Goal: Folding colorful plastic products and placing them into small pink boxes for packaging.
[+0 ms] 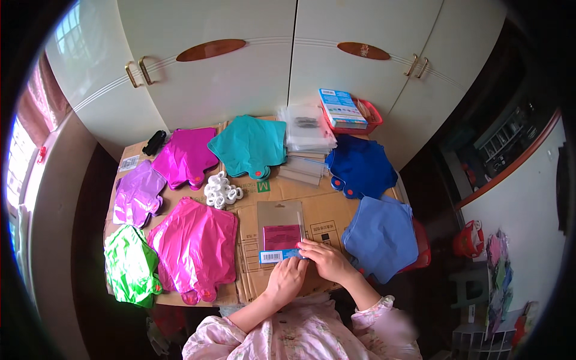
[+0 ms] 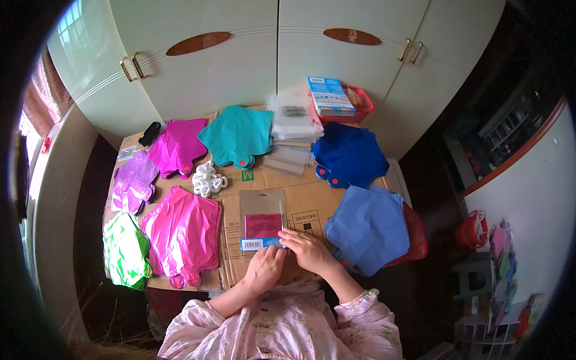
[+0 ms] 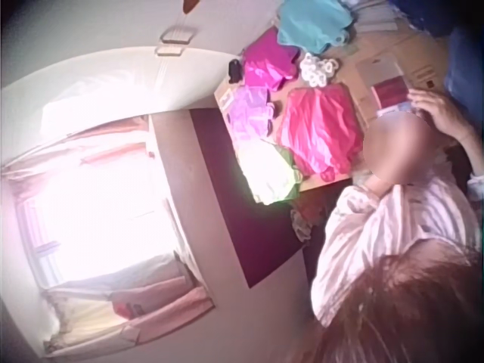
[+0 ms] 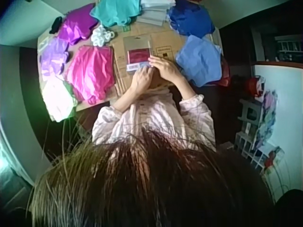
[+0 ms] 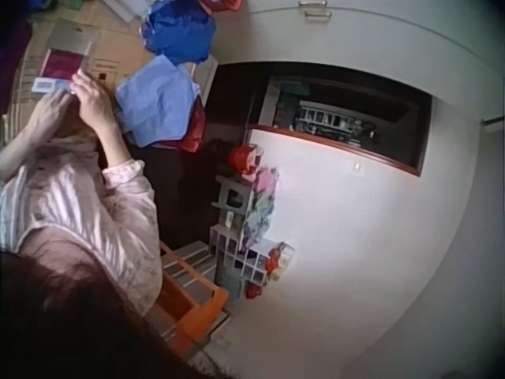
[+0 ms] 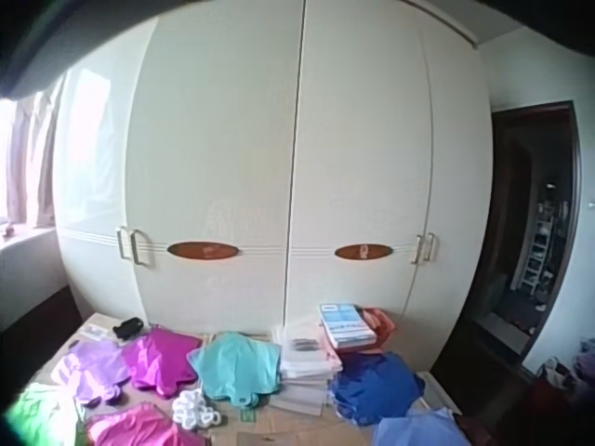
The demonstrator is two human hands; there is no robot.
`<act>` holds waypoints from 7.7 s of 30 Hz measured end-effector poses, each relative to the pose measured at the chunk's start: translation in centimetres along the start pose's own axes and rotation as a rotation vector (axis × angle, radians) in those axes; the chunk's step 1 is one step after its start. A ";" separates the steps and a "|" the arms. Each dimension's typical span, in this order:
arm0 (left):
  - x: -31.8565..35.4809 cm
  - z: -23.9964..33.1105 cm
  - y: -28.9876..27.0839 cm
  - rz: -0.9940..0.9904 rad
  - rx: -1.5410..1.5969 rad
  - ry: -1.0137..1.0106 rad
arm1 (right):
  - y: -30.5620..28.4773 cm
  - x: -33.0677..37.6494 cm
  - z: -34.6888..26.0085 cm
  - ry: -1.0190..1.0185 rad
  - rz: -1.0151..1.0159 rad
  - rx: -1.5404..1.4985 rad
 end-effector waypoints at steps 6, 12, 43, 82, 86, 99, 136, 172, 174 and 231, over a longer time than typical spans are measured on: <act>-0.6 0.3 0.0 -0.016 -0.089 -0.029 | -0.2 0.1 -0.2 -0.010 -0.013 -0.012; 0.5 -1.2 0.1 0.088 0.208 0.024 | -0.7 0.3 -0.9 -0.095 -0.086 0.087; 3.4 -9.2 -4.6 0.165 0.135 -0.142 | 1.1 -1.3 -2.1 0.076 0.193 0.149; 1.6 -2.8 -3.5 -0.151 1.421 -0.182 | -7.9 36.2 12.3 1.119 1.261 -0.561; 3.7 -4.3 -3.5 -0.001 1.535 -0.266 | -2.4 36.8 21.2 1.191 1.205 -0.882; 16.5 -5.6 -7.9 -0.175 0.795 -0.340 | -14.3 23.0 13.0 0.803 1.105 -0.370; 45.0 -27.5 23.2 0.182 0.463 -2.046 | 13.0 -19.7 -17.2 0.056 -0.248 -0.498; 19.0 -17.3 -9.8 0.028 -0.231 -0.552 | 8.0 -23.4 -9.2 0.100 -0.319 -1.824; 18.8 -17.3 -9.5 0.038 -0.261 -0.545 | 5.5 -24.4 -6.0 0.208 -0.135 -1.944; -13.1 2.8 -1.3 -0.170 -0.074 0.728 | -5.7 9.4 3.9 0.817 0.575 -0.450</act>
Point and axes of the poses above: each hand's wrist, its own x-axis away from the middle knuckle, its own y-axis out of the palm, z = x × y, the point moved 2 cm from there along -x, towards the middle knuckle, and after that the axes turned 14 degrees about -z, right-handed, at the moved point
